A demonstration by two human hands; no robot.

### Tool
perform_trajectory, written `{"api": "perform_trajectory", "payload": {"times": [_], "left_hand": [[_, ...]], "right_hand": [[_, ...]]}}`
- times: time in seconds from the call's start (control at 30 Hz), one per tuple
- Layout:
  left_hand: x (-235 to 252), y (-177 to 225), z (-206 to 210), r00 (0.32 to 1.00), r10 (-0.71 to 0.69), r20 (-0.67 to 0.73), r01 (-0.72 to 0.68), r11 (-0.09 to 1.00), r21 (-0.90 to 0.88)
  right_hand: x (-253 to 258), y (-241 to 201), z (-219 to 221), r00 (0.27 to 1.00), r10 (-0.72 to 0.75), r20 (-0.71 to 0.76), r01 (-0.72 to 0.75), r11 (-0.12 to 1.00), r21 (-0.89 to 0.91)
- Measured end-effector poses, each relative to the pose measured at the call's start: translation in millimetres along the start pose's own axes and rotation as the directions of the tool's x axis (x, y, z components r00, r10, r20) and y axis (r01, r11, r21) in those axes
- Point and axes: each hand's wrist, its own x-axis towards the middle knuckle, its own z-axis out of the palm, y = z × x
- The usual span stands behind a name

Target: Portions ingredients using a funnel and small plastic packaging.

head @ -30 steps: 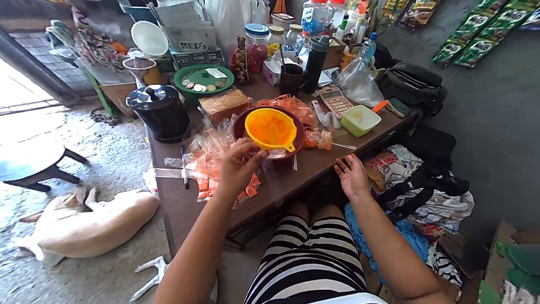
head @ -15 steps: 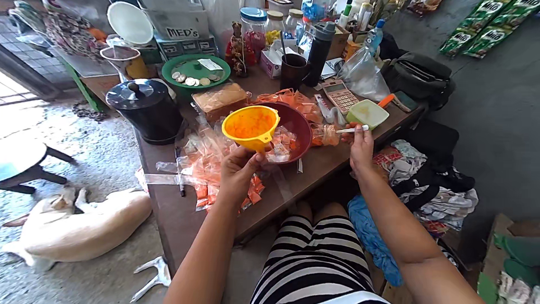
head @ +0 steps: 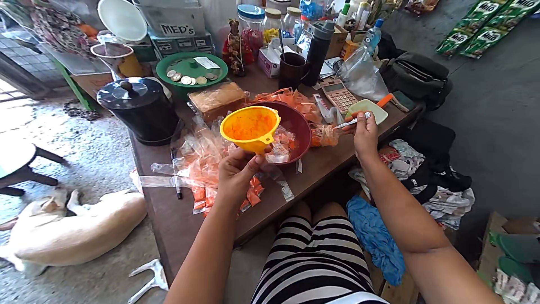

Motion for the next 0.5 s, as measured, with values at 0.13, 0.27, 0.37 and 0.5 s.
{"api": "perform_trajectory", "payload": {"times": [0.13,0.27,0.37,0.5], "left_hand": [[0.2,0.2,0.8,1.0,-0.006,-0.004,0.006,1.0,-0.012],[0.7,1.0,0.9,1.0,-0.006,-0.006,0.006,1.0,-0.006],[0.7,0.8,0.7,1.0,-0.003,-0.008,0.003,1.0,-0.008],[0.3,0.4,0.9,1.0,-0.007,-0.004,0.006,1.0,-0.017]], "right_hand": [[-5.6,-4.0,-2.2,0.999,0.042,0.025,-0.041,0.999,-0.034],[3.4,-0.2,-9.5,0.998,0.043,-0.034,-0.04,0.995,0.093],[2.6,2.1,-11.6,0.998,0.043,-0.051,-0.038,0.995,0.09],[-10.2,-0.1,-4.9,0.999,0.041,0.028,-0.04,0.999,-0.037]]}}
